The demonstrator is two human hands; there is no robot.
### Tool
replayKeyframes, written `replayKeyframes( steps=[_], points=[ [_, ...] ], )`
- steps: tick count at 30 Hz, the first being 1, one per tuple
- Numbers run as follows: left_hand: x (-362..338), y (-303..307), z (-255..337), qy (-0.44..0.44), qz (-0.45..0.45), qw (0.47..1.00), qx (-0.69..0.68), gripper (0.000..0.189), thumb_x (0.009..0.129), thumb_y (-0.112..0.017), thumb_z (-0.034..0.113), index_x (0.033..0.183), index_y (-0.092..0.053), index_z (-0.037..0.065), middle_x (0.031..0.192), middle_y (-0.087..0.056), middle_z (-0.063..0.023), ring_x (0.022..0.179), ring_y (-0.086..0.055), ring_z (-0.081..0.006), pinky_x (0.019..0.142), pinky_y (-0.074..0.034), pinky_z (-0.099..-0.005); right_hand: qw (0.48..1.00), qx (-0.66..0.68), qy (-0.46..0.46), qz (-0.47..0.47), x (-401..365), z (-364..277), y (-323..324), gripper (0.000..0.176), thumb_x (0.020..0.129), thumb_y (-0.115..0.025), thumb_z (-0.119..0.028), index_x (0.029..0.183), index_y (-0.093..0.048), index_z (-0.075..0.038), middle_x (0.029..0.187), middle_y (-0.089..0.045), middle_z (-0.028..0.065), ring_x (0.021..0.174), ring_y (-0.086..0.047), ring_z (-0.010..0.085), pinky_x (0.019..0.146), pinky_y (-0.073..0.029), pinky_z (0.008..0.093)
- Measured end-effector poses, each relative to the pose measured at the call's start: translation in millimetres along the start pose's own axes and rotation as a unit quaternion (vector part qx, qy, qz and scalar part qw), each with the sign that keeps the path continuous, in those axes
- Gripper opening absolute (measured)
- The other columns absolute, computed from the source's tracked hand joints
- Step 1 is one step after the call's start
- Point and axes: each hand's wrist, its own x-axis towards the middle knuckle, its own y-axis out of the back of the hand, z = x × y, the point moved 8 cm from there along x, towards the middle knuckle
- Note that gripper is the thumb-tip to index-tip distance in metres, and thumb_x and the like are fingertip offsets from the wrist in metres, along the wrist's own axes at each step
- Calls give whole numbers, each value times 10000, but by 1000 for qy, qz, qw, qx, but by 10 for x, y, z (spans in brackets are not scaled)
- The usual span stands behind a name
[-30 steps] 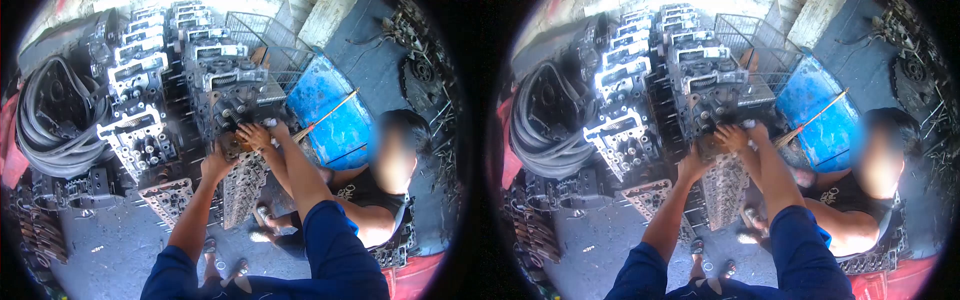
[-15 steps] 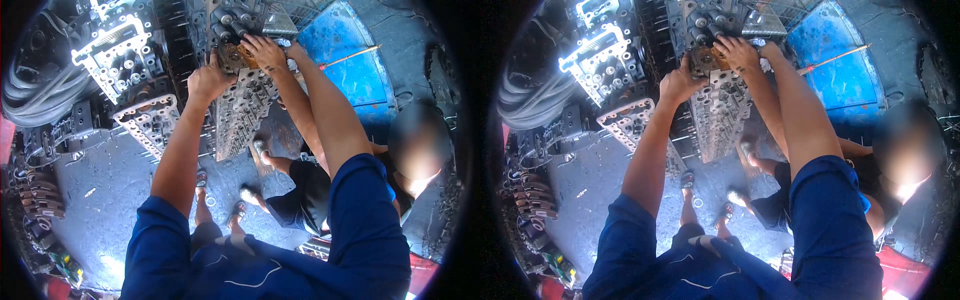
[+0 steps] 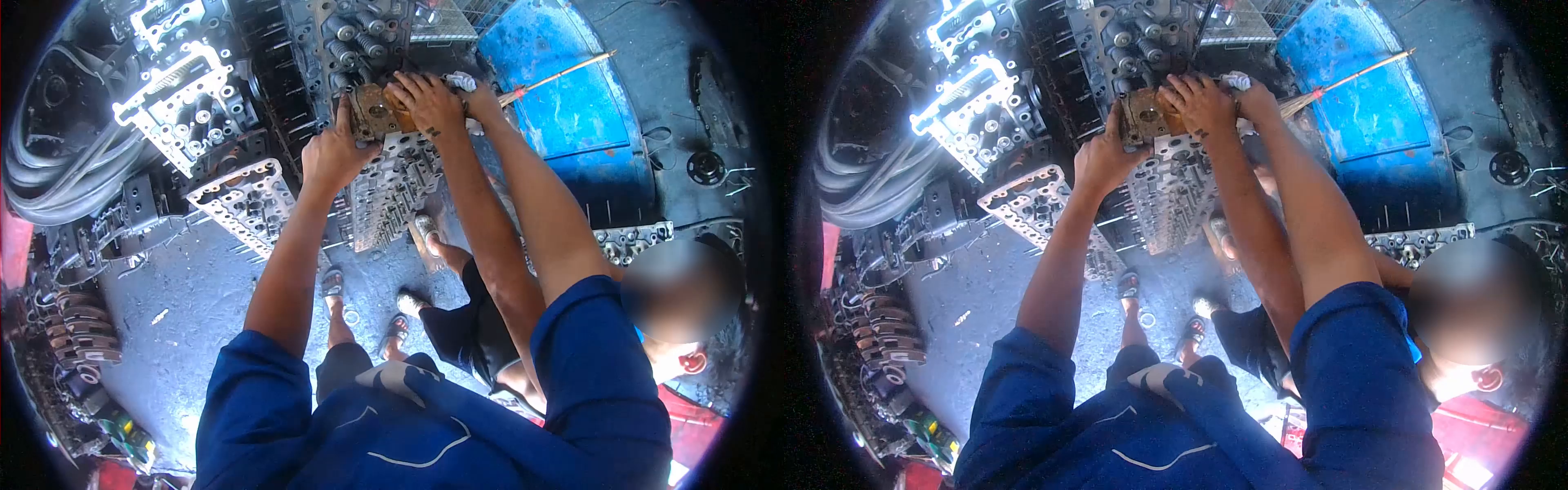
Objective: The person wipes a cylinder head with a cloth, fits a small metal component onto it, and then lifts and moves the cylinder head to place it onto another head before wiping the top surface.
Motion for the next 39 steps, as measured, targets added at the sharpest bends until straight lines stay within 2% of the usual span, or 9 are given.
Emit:
replayKeyframes(
  steps=[5,13,15,22,24,31,33,37,39],
  points=[
    [-67,-4,20,-5,-8,1000,8,1025,714,-726,525,1506,-199,143,945,-692,-223,895,-674,-395,765,-531,-455,998,-47,28,18,-115,86,43,450,813,-643,-353,1163,-626,-70,1097,-646,236,1038,-610,410,877,-484,468],
    [-266,-84,182,-48,-28,998,0,1035,713,-726,502,1506,-183,120,879,-689,-227,841,-677,-390,729,-534,-460,988,146,27,32,-743,21,312,440,835,-641,-332,1189,-623,-72,1131,-656,182,1061,-620,343,908,-469,408],
    [-303,-89,203,-59,-25,998,-2,1041,711,-728,498,1505,-178,110,874,-686,-230,834,-677,-389,727,-534,-461,990,126,-49,37,-738,188,313,422,854,-631,-314,1204,-618,-77,1146,-658,157,1071,-621,314,901,-469,395],
    [-219,-101,200,-78,-13,997,-8,1048,705,-737,487,1497,-189,73,908,-680,-245,864,-668,-403,772,-528,-457,997,74,3,29,-617,239,312,414,886,-601,-335,1209,-610,-75,1139,-643,195,1075,-603,356,875,-474,425],
    [-127,-72,214,-91,-6,996,-3,1041,711,-743,478,1493,-206,50,924,-680,-251,870,-676,-392,784,-535,-449,979,-156,121,56,-494,78,292,375,905,-567,-318,1173,-626,-62,1086,-646,222,1020,-612,384,855,-475,448],
    [43,-40,213,-94,7,995,13,1036,701,-737,511,1485,-233,59,952,-670,-267,915,-662,-402,799,-523,-461,965,-228,127,37,-372,-92,286,298,854,-551,-150,1122,-682,-137,1118,-621,232,974,-631,364,809,-515,432],
    [55,-61,211,-70,-25,997,28,1060,714,-734,497,1503,-185,49,1021,-677,-231,985,-657,-361,872,-509,-430,920,-355,166,14,-389,-126,236,300,859,-547,-148,1127,-681,-145,1124,-612,244,978,-627,380,824,-513,441],
    [-21,-2,231,-94,32,995,8,1057,687,-755,519,1491,-235,72,952,-675,-258,904,-663,-411,804,-525,-467,920,-357,158,29,-441,-98,260,299,875,-532,-145,1135,-679,-152,1169,-588,255,1026,-611,387,860,-506,425],
    [-43,-33,236,-91,29,995,-3,1055,694,-753,519,1494,-230,72,950,-675,-255,905,-664,-407,802,-527,-465,960,-234,145,61,-514,5,362,318,874,-525,-139,1154,-672,-174,1222,-558,263,1087,-590,379,888,-502,387]
  ],
)
